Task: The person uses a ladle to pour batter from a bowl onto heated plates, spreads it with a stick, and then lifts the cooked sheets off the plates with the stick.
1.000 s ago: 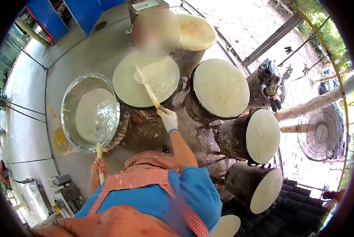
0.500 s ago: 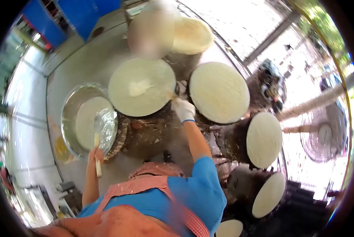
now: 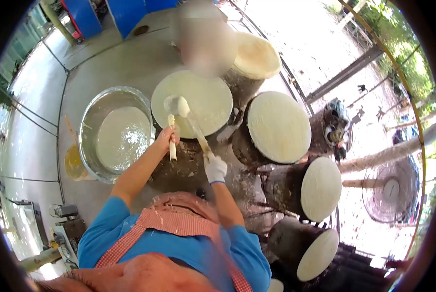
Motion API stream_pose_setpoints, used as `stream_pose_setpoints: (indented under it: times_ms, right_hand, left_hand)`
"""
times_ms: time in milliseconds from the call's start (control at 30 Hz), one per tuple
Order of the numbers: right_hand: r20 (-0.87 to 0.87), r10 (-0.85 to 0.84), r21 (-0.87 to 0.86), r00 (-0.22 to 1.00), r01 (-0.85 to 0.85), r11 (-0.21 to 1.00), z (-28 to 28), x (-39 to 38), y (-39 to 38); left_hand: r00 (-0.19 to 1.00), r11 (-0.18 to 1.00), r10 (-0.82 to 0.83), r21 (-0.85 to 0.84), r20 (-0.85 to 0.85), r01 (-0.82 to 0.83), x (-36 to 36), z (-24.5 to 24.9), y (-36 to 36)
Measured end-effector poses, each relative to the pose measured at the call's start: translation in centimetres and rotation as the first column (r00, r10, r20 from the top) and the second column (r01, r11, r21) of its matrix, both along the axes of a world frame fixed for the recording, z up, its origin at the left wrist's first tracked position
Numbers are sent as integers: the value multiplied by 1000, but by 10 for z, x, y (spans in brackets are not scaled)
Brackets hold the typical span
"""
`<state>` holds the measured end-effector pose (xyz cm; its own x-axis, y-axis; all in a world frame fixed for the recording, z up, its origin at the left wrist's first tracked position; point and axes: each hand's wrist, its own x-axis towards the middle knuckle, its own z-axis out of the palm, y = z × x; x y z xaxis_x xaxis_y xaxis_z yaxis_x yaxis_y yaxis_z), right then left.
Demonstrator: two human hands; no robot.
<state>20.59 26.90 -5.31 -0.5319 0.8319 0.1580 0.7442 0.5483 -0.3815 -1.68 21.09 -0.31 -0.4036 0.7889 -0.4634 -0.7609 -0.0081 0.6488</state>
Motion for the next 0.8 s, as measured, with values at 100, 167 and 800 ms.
stream_pose_setpoints:
  times_ms: [100,167,800]
  right_hand:
    - [-73,9,50,997,-5,999,38,8,-25]
    - [-243,128,253,961,-65,965,35,19,-30]
    - [-112,-838,-283,535,791,543,46,247,-83]
  left_hand:
    - [913,992,-122,17,390,126,-26,22,-53]
    - [957,992,-60,-86,285,88,-19,31,-118]
    - [19,616,-383,240,923,751,78,-18,-145]
